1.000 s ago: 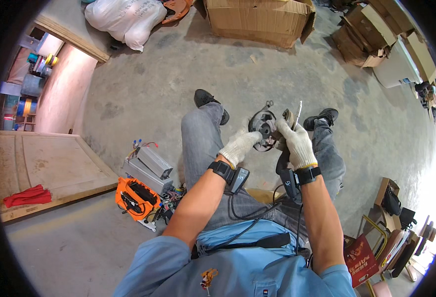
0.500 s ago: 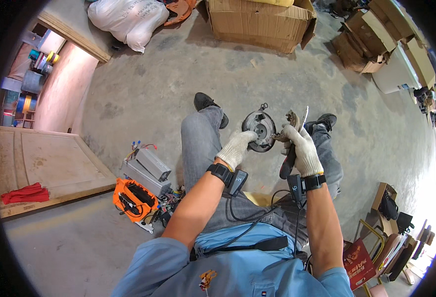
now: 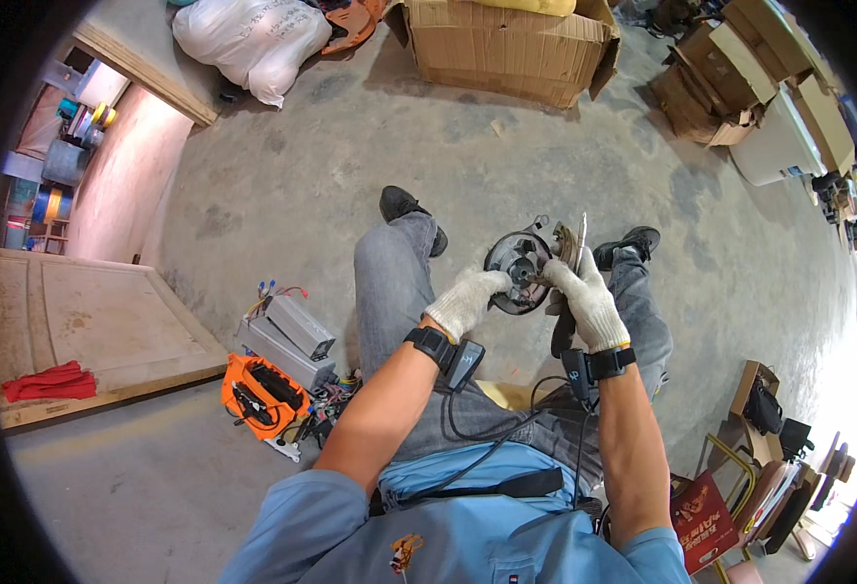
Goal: Repairing and disassembling a mechanical component using a screwdriver and wire strippers.
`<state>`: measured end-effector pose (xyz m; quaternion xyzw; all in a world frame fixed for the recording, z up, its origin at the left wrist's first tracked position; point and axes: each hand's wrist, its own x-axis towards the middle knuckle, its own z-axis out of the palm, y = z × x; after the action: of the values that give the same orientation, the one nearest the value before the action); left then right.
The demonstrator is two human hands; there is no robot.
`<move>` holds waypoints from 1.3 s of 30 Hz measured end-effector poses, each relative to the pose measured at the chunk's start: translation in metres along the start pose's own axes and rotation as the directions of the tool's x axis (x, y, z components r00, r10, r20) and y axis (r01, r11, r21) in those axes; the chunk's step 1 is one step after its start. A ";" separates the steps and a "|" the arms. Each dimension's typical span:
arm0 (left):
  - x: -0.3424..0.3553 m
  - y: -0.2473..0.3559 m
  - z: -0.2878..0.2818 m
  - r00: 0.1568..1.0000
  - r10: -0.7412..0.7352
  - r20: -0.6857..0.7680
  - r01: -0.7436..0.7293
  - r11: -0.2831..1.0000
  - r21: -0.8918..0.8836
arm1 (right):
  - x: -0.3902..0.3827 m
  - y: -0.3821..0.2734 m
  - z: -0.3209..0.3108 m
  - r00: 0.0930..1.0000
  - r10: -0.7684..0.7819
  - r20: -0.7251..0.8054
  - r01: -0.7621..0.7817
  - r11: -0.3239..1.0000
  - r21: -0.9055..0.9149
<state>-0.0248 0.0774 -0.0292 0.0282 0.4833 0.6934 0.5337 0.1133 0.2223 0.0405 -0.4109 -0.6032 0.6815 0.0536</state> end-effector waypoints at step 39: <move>0.171 -0.050 -0.042 0.895 -0.048 -0.443 0.418 0.433 0.798 | 0.098 0.102 -0.102 0.905 0.403 -0.140 -0.192 0.679 0.709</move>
<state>-0.0858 0.1802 -0.1685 0.1042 0.8559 0.2552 0.4377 0.1552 0.3305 -0.0897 -0.5493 -0.2213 0.7869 0.1735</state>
